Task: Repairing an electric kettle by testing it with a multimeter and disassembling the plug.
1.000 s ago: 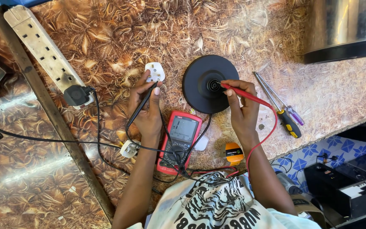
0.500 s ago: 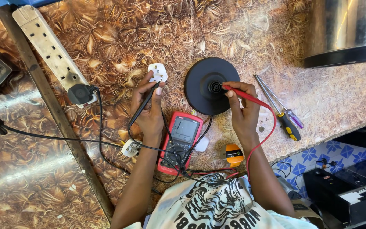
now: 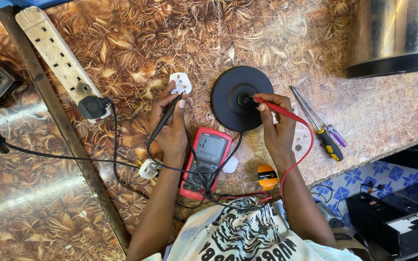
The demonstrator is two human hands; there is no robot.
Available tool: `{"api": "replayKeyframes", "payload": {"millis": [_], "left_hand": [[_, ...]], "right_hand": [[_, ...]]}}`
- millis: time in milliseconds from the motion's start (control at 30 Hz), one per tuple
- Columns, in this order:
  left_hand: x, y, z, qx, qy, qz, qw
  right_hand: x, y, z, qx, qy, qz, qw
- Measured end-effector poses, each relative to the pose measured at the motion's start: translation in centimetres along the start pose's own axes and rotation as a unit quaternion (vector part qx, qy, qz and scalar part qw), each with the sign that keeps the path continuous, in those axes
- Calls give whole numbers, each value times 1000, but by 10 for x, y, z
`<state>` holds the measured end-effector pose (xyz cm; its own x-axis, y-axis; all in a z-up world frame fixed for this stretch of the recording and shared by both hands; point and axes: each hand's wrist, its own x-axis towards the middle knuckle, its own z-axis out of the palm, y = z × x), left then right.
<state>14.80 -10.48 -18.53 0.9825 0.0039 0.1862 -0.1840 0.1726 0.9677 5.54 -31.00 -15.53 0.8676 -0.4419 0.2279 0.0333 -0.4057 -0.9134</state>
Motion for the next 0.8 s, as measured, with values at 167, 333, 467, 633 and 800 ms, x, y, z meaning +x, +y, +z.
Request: {"api": "replayKeyframes", "payload": {"millis": [167,333,467,633,800], "left_hand": [[0,-1,0,-5,3,3,1000],[-1,0,0,11,-2,2,1000],[-1,0,0,13,-2,4,1000],[0,1,0,8,-3,-2,1000],[0,2,0,9,0,2,1000]], "right_hand": [[0,0,-1,-11,-2,-6,1000],[0,-2,-1,-15,-3,-8,1000],[0,-1,-1,-11,-3,-10,1000],[1,-2,-1,-6,-3,-7,1000],[0,-1,-1,-9,-6,-4,1000]]}}
